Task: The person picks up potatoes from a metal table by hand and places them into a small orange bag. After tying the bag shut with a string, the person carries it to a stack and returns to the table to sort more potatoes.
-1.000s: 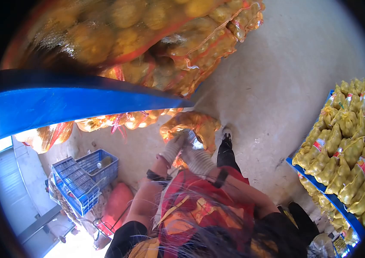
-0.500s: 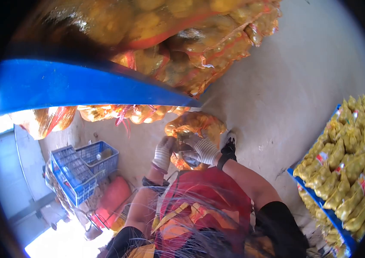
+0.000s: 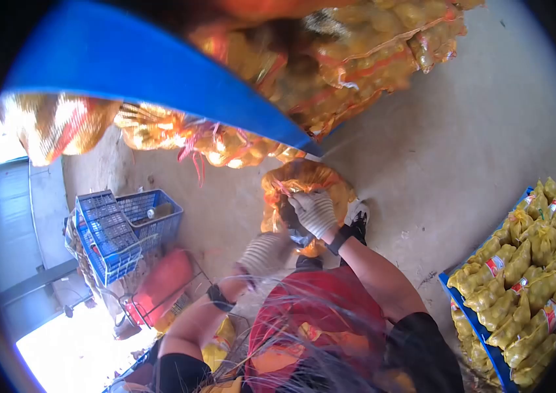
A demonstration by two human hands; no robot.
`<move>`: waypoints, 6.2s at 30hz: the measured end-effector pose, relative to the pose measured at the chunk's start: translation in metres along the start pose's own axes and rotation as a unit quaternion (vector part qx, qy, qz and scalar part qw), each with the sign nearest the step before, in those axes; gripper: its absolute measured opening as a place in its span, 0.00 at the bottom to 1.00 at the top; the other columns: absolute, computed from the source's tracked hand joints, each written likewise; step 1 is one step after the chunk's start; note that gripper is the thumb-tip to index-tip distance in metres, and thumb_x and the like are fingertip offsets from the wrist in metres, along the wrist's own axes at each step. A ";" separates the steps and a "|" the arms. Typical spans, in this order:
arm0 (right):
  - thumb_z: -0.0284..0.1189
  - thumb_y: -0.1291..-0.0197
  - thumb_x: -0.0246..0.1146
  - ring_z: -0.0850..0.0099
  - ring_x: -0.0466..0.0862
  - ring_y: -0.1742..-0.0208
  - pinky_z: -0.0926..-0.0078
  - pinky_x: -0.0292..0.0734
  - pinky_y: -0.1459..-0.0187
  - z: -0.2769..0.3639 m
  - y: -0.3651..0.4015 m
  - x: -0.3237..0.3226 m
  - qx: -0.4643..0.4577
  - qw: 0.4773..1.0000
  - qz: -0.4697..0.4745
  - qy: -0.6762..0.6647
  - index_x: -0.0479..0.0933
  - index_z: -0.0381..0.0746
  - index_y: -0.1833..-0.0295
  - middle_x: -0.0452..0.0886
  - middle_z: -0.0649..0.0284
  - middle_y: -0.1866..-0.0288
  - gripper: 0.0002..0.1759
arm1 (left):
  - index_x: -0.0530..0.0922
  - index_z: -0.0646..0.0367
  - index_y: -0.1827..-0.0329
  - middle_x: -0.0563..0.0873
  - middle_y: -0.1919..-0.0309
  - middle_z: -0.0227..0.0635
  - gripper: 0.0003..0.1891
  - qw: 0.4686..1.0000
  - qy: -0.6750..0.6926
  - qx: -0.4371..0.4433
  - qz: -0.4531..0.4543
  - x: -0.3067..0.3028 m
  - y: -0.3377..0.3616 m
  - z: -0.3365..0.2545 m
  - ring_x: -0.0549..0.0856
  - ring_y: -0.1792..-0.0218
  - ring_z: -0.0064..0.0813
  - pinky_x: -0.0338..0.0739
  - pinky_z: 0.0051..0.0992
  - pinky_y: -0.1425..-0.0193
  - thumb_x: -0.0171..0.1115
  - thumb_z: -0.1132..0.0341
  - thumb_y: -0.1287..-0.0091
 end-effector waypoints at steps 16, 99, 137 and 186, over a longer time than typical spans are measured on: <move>0.38 0.30 0.61 0.78 0.83 0.61 0.77 0.77 0.56 -0.026 0.003 0.033 0.110 0.869 0.262 -0.406 0.83 0.35 0.57 0.85 0.66 0.65 0.15 | 0.83 0.54 0.48 0.83 0.50 0.41 0.12 0.953 0.297 -0.055 0.012 -0.027 -0.099 0.070 0.80 0.46 0.44 0.72 0.39 0.38 0.58 0.64 0.31; 0.36 0.28 0.51 0.70 0.76 0.69 0.64 0.66 0.40 0.000 0.004 0.013 0.046 0.977 0.097 -0.186 0.72 0.42 0.74 0.78 0.69 0.78 0.19 | 0.77 0.54 0.53 0.85 0.68 0.45 0.10 0.925 0.336 0.060 -0.168 0.025 -0.081 0.135 0.86 0.67 0.50 0.80 0.41 0.65 0.59 0.57 0.29; 0.31 0.34 0.61 0.56 0.83 0.61 0.60 0.79 0.58 0.000 0.009 0.001 -0.008 0.971 0.177 0.158 0.79 0.38 0.56 0.83 0.53 0.61 0.08 | 0.75 0.53 0.46 0.84 0.67 0.45 0.13 0.930 0.355 -0.059 -0.072 0.090 -0.004 0.120 0.85 0.64 0.50 0.80 0.39 0.61 0.61 0.67 0.32; 0.24 0.38 0.66 0.81 0.83 0.57 0.78 0.79 0.54 -0.029 -0.012 0.019 0.169 0.852 0.422 -0.261 0.81 0.35 0.51 0.85 0.68 0.57 0.10 | 0.84 0.57 0.54 0.82 0.59 0.44 0.12 0.767 0.597 -0.150 -0.180 0.074 -0.068 0.062 0.81 0.56 0.46 0.77 0.37 0.49 0.67 0.70 0.41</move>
Point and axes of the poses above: each hand's wrist, its own y-axis away from the middle knuckle, its own x-axis out of the palm, z = x × y, the point moved 4 cm from there along -y, towards the middle knuckle
